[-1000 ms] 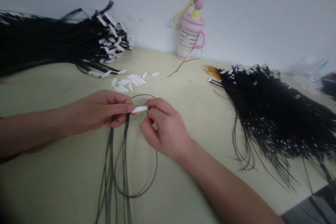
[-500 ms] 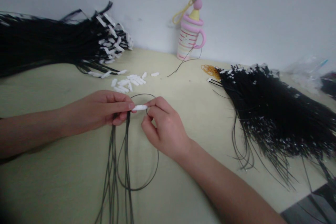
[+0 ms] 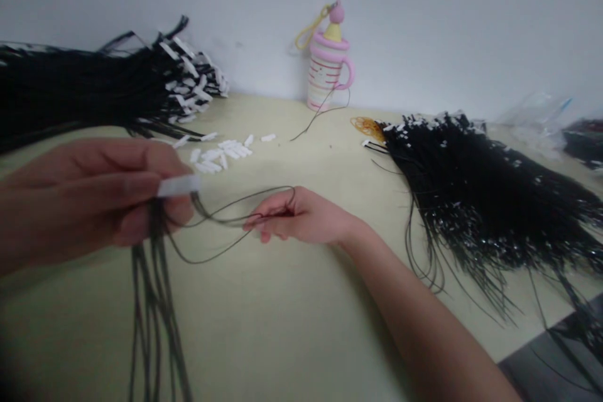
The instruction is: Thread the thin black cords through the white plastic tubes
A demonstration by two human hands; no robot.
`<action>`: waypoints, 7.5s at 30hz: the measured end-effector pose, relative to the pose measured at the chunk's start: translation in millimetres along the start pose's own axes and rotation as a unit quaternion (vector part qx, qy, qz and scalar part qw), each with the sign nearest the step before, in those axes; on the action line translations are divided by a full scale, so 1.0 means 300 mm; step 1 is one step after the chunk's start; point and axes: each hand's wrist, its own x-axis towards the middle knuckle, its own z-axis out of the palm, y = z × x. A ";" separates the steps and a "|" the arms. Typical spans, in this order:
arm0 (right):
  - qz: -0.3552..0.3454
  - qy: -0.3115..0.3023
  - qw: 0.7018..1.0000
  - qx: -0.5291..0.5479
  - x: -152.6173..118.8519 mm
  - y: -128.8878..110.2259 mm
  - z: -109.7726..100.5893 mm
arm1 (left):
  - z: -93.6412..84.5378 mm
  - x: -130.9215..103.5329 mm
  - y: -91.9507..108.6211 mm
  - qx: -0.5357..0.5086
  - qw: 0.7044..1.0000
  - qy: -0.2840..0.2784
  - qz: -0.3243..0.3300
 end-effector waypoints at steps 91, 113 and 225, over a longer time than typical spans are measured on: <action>-0.168 0.462 0.849 0.193 -0.116 -0.184 -0.105 | -0.011 0.084 -0.164 0.048 0.990 0.047 -0.121; -0.135 0.325 0.844 -0.405 -0.016 -0.048 0.155 | -0.009 0.085 -0.170 -0.011 0.985 0.105 -0.134; -0.101 0.229 0.881 -0.401 0.016 0.021 0.264 | 0.005 0.072 -0.157 0.129 0.987 0.031 -0.086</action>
